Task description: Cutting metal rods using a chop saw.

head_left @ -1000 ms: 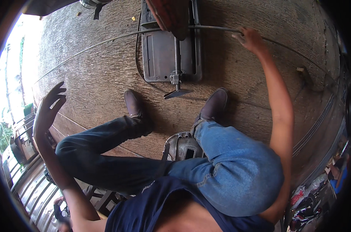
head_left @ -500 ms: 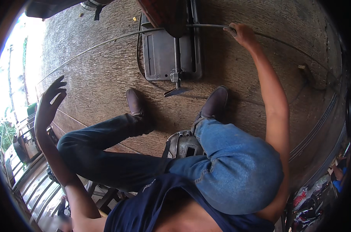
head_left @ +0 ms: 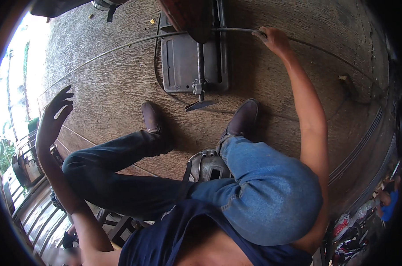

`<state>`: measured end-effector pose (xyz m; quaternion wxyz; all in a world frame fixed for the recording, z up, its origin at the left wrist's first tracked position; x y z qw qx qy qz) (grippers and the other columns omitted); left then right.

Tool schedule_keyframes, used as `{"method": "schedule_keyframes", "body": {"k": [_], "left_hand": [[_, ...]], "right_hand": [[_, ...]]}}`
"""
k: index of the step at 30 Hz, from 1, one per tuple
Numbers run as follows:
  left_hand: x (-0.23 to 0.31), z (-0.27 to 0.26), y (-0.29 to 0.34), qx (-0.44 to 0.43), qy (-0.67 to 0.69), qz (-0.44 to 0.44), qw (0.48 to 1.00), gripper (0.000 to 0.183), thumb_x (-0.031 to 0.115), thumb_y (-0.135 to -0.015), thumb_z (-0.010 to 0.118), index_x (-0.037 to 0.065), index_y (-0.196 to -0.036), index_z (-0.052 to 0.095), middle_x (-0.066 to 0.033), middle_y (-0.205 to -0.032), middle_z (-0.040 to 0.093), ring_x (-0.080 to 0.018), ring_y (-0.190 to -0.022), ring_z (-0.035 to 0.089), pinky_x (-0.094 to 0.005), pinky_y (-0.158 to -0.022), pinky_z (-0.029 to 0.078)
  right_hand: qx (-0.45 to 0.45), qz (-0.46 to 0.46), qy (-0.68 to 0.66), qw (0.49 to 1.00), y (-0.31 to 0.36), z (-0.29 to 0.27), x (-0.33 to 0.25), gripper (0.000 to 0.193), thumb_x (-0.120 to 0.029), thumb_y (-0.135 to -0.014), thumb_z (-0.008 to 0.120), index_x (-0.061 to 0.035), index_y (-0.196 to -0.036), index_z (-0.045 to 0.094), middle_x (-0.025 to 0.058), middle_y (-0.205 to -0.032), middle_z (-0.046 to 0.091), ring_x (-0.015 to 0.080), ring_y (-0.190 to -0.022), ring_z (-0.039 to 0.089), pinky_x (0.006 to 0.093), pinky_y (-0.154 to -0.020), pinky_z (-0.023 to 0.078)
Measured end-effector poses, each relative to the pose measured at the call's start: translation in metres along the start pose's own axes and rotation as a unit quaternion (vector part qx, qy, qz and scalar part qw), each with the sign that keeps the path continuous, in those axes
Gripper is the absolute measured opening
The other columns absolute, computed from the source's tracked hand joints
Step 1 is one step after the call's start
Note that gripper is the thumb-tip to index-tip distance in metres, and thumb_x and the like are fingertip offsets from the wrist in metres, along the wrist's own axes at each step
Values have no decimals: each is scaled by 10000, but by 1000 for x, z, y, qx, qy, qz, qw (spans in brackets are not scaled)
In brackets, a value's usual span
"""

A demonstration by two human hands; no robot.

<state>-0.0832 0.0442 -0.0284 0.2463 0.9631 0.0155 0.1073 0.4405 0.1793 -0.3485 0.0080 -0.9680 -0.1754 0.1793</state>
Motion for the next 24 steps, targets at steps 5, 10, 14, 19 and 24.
{"method": "schedule_keyframes", "body": {"k": [5,10,14,19,24], "left_hand": [[5,-13,5,33,23,4,999,447,101,-896,583,103,-1333,487,-94,-1186,616,-166,-1063,583,-325,-929,447],[43,-63,-19,237,59,161,956,397,167,-961,458,44,-1339,469,-121,-1231,582,-192,-1109,555,-347,-972,421],[88,-147,-19,302,214,198,908,426,261,-928,456,74,-1310,479,-120,-1271,524,-213,-1155,509,-362,-1000,392],[168,-191,-98,168,382,163,894,821,656,-804,541,203,-1444,297,-163,-1428,308,-334,-1240,406,-489,-971,395],[207,-149,-177,22,375,293,879,421,345,-881,579,155,-1256,574,-116,-1179,577,-255,-1067,543,-436,-768,507]], "right_hand": [[96,-42,58,993,7,-27,-15,482,-505,-881,527,-47,-985,638,173,-910,630,342,-881,606,445,-774,479],[142,49,-25,988,90,-75,-40,302,-264,-873,595,-30,-1064,615,198,-1072,601,366,-1001,564,452,-878,438],[122,104,-101,982,185,-67,-58,246,-219,-866,609,1,-971,639,206,-974,625,391,-971,565,456,-858,442],[118,185,-156,963,272,-105,-67,255,-235,-868,621,17,-897,645,185,-953,645,367,-897,599,433,-797,463],[143,293,-116,938,312,-179,-69,278,-255,-870,624,19,-908,651,170,-965,653,335,-899,611,420,-788,467]]}}
Point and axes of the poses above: each hand's wrist, its own y-axis away from the middle knuckle, its own z-axis out of the palm, x = y × z, the point moved 8 cm from there along -y, towards the middle knuckle
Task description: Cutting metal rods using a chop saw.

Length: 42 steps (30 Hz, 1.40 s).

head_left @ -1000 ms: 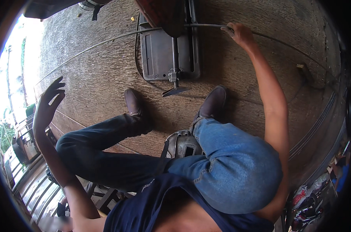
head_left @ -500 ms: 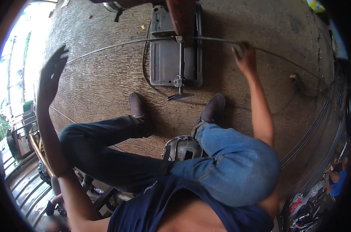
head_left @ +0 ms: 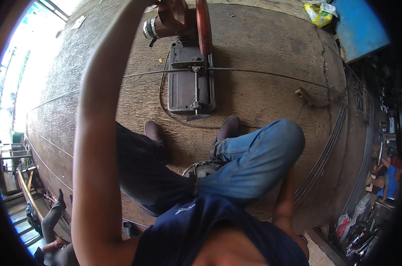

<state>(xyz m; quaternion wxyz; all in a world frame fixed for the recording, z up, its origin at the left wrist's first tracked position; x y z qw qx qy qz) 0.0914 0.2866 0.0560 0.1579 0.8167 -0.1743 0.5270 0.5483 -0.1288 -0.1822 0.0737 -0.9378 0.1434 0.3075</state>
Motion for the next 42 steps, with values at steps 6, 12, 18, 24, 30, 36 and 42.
{"method": "schedule_keyframes", "body": {"k": [6,12,18,24,30,36,42], "left_hand": [[-32,59,-16,-175,-16,49,983,294,136,-936,453,38,-1180,584,-94,-1205,585,-165,-1104,546,-297,-980,410],[-66,74,27,-54,153,27,986,149,243,-858,581,107,-905,621,-27,-752,616,-132,-664,590,-285,-516,499],[-49,149,117,123,232,-176,949,201,244,-844,600,48,-887,604,2,-638,526,-126,-534,522,-302,-438,438],[-74,135,138,169,198,-163,952,230,228,-828,615,35,-953,621,-25,-714,548,-131,-622,563,-300,-461,477],[-80,150,161,187,187,-175,948,214,177,-813,614,15,-951,625,-31,-760,555,-130,-640,548,-368,-522,519],[-79,161,178,252,166,-190,934,215,181,-735,671,-17,-788,607,-83,-625,565,-153,-530,565,-287,-453,453],[-72,170,185,266,205,-186,923,207,175,-740,668,-14,-783,596,-78,-621,561,-154,-523,565,-308,-435,462]], "right_hand": [[16,135,-74,988,37,-151,64,361,-321,-869,637,16,-995,664,140,-1006,669,245,-962,619,378,-826,467],[139,-126,-86,978,-63,-197,-140,333,-251,-893,612,30,-1068,652,143,-1015,666,211,-974,605,327,-861,441],[-176,-202,-113,957,-164,-23,-270,364,-311,-906,579,22,-1037,644,88,-789,640,115,-667,584,297,-610,489],[167,-144,-279,935,-121,60,-337,671,-452,-819,600,23,-1272,459,270,-1195,502,408,-1123,508,470,-940,428],[230,-186,-282,913,-71,62,-338,573,-327,-836,599,18,-1263,437,259,-1142,519,419,-1069,495,492,-921,380],[208,-103,-148,961,-79,91,-321,415,-274,-856,562,10,-1145,474,253,-1092,520,391,-982,545,468,-777,460],[268,-132,-151,942,-77,94,-318,332,-243,-863,563,19,-1059,508,239,-1004,538,369,-896,568,469,-742,469]]}}
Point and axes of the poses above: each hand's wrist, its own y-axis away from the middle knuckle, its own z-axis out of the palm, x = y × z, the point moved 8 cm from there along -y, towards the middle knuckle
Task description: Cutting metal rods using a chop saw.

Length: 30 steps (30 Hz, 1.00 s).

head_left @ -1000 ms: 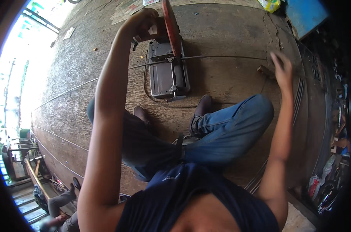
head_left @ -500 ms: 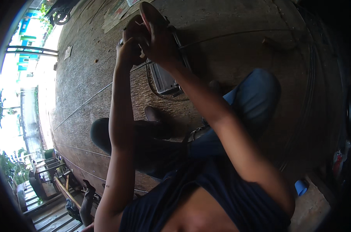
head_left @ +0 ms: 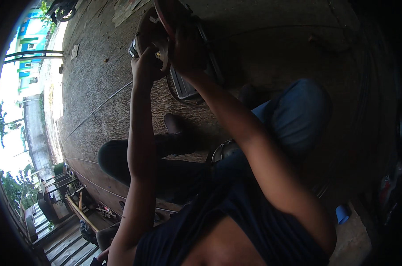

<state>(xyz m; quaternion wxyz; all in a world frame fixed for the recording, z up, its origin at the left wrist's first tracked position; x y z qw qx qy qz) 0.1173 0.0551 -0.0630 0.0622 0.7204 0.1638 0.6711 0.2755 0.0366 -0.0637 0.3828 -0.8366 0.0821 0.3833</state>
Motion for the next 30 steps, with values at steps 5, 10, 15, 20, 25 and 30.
{"method": "schedule_keyframes", "body": {"k": [5,10,15,20,25,30], "left_hand": [[-4,-4,-4,15,-28,-1,1000,201,170,-746,670,-14,-784,597,-71,-593,557,-152,-498,567,-295,-429,459],[-8,-4,-2,11,-38,25,999,192,174,-747,672,-3,-768,600,-61,-575,553,-148,-471,561,-278,-426,452],[-6,-4,-3,-1,-21,56,998,186,175,-747,673,8,-733,592,-59,-564,554,-145,-460,560,-273,-423,450],[-11,-7,-5,3,-42,37,998,199,175,-743,675,2,-717,580,-79,-572,570,-153,-468,569,-279,-427,459],[-13,-2,-5,6,-42,15,999,218,184,-746,676,-16,-737,588,-97,-580,576,-167,-481,585,-297,-424,478],[-9,-8,-15,-12,-111,-20,994,323,189,-755,676,-107,-848,585,-141,-663,604,-220,-550,624,-345,-428,517]], "right_hand": [[-34,-4,34,999,5,7,3,373,-272,-885,549,20,-1110,493,233,-1033,536,368,-921,561,463,-760,470],[-8,-8,9,1000,12,5,6,383,-276,-892,540,18,-1132,488,231,-1042,531,371,-940,552,465,-779,458],[-3,-14,2,1000,14,5,7,380,-270,-891,539,16,-1137,491,236,-1048,527,381,-942,545,463,-786,455],[30,-42,19,998,14,5,6,381,-268,-896,527,27,-1133,487,260,-1101,516,403,-976,541,469,-807,454],[-4,-43,-41,998,10,8,16,402,-276,-903,516,41,-1147,482,267,-1097,531,424,-991,537,475,-819,442],[80,146,-144,975,50,-27,62,384,-220,-888,513,44,-1164,482,257,-1094,544,394,-1000,553,441,-841,444]]}}
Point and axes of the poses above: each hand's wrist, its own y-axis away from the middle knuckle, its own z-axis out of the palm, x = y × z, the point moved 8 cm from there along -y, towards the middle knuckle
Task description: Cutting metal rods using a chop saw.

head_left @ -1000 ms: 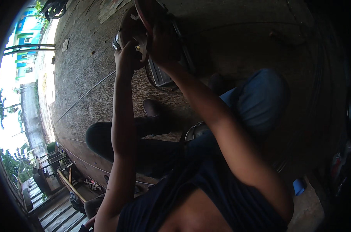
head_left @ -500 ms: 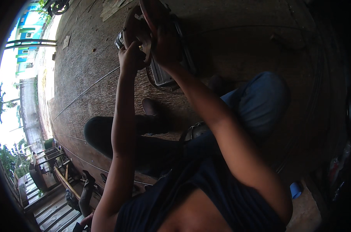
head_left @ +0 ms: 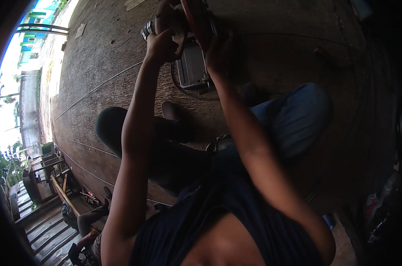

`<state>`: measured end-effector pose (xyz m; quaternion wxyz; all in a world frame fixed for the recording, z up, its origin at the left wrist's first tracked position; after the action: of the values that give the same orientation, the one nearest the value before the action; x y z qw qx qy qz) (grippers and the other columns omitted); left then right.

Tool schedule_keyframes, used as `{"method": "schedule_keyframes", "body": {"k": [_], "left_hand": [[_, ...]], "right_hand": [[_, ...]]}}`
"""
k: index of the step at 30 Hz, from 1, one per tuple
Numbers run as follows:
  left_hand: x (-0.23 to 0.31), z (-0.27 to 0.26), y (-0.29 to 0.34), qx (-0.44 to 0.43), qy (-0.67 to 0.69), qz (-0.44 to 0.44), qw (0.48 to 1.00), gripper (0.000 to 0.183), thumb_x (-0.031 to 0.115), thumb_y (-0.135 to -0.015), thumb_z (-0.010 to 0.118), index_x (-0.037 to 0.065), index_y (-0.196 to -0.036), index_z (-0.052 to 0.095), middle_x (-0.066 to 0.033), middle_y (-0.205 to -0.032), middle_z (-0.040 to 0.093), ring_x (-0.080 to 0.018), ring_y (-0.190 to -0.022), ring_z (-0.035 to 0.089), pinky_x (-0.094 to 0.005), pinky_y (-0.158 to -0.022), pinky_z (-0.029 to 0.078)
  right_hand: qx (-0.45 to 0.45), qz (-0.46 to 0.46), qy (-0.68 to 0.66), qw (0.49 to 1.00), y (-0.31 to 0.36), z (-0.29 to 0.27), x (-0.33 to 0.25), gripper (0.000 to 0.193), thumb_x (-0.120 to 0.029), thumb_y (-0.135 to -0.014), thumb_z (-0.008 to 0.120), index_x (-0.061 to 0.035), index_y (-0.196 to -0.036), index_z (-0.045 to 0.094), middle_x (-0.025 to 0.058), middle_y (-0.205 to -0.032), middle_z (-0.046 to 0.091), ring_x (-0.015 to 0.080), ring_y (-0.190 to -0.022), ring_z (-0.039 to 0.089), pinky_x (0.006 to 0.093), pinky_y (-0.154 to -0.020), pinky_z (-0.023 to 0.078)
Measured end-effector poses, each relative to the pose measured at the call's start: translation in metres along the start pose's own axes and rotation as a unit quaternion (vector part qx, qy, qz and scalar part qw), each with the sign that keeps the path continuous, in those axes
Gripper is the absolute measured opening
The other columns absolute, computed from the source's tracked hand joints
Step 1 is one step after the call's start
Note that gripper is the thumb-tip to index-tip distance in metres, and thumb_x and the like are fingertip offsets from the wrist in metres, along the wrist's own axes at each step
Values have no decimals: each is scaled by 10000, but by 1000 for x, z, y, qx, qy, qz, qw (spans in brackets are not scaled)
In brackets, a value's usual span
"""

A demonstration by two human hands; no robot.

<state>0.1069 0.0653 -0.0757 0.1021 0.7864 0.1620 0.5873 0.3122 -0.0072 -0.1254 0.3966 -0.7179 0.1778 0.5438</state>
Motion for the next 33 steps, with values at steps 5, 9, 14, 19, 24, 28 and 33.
{"method": "schedule_keyframes", "body": {"k": [5,9,14,19,24,28,33], "left_hand": [[19,-5,-37,-48,2,41,998,362,218,-790,650,-96,-958,585,-152,-770,611,-224,-628,618,-363,-517,539],[45,-12,-42,-21,-17,10,1000,343,259,-809,625,-54,-948,616,-134,-799,633,-214,-651,626,-348,-536,515],[47,-11,-54,-56,-12,20,998,209,214,-819,649,36,-919,601,-24,-664,551,-140,-542,549,-307,-450,458],[45,-7,-43,-72,2,-1,997,220,214,-807,662,45,-935,602,-24,-668,549,-131,-537,544,-308,-431,446],[31,-44,-44,-39,34,4,999,356,196,-776,660,-81,-988,589,-149,-822,615,-214,-682,619,-343,-542,493],[49,-2,-44,-66,33,4,997,199,191,-783,683,48,-892,599,-32,-682,557,-126,-560,560,-296,-446,462],[37,-22,-57,-43,5,-2,999,283,198,-773,679,-24,-932,606,-93,-759,596,-169,-654,600,-322,-528,495]], "right_hand": [[-197,241,173,934,108,-19,124,430,-121,-767,568,37,-1157,480,257,-1110,520,390,-1053,527,431,-931,421],[-268,66,256,926,164,-14,114,533,-237,-719,708,32,-1123,487,256,-1135,497,415,-1082,491,473,-908,425],[-314,55,283,905,181,7,109,695,-311,-653,811,40,-1145,467,247,-1172,474,401,-1122,463,458,-947,413],[-294,33,285,912,194,-5,120,615,-296,-697,781,36,-1127,493,231,-1158,477,404,-1096,480,459,-941,418],[-41,634,-196,747,250,10,201,483,-251,-794,704,15,-1144,507,218,-1079,563,377,-923,597,440,-845,489],[-102,432,233,865,235,-23,244,413,-179,-777,701,7,-1109,541,199,-1031,588,343,-907,615,416,-766,513],[-236,244,90,936,206,4,185,299,-145,-775,677,14,-1015,595,175,-938,624,318,-790,637,390,-740,520]]}}
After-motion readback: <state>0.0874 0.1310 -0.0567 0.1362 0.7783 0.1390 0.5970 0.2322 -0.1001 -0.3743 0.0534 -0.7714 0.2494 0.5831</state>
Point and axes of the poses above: each hand's wrist, its own y-axis away from the middle knuckle, its own z-axis out of the palm, x = y × z, the point moved 8 cm from there along -y, towards the middle knuckle
